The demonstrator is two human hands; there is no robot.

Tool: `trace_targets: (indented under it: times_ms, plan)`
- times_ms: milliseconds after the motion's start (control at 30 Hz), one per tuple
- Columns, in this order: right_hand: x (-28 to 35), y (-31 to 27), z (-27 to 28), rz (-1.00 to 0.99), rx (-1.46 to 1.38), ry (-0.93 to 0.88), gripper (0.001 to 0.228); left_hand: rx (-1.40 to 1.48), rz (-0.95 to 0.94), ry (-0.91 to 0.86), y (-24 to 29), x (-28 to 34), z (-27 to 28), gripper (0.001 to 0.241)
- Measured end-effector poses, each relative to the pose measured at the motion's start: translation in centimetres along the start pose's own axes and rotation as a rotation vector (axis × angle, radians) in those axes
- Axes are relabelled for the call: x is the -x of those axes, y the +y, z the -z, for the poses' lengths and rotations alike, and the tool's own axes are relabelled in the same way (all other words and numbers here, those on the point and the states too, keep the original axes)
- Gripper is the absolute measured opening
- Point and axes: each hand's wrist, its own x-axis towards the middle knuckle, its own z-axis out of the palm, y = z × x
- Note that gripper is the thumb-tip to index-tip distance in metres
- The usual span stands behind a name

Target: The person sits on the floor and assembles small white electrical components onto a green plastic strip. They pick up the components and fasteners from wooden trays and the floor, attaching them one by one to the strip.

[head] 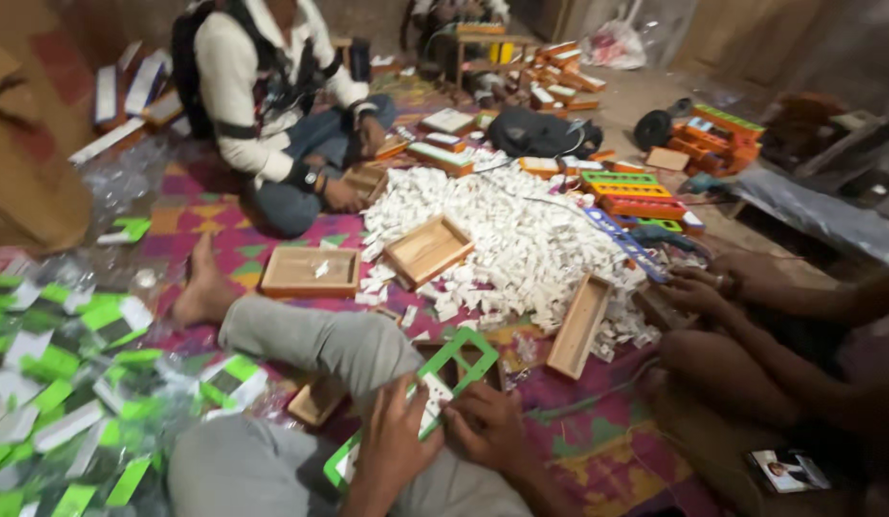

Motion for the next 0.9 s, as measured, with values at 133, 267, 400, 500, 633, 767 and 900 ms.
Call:
trace_targets:
  times_ms: [133,267,400,500,633,767,900]
  plan:
    - [-0.4,0.2,0.1,-0.030,-0.008,-0.028,0.010,0.008,-0.014,0.017,-0.2,0.2,-0.2,0.060]
    - [0.9,0.6,-0.1,-0.074,0.229,-0.102,0.015,0.010,-0.026,0.003,0.1,-0.1,0.1,0.051]
    - [2.3,4.3,-1.1,-0.146,-0.054,0.193,0.013,0.084,-0.159,0.175,0.4,-1.0,1.3,0.043]
    - [2.0,10.2,-2.7,-0.426,-0.108,0.266,0.019,0.113,-0.171,0.247,0.9,-1.0,1.8,0.040]
    - [2.0,18.1,-4.4,-0.397,0.262,-0.245,0.021,0.234,-0.151,0.285,1.2,-1.1,2.4,0.041]
    - [1.8,23.2,-6.5,-0.428,0.385,-0.540,0.024,0.436,-0.130,0.307,1.6,-0.9,2.8,0.035]
    - [0.5,25.3,-8.9,-0.503,0.549,-0.557,0.025,0.735,0.079,0.275,2.0,-0.6,2.9,0.032]
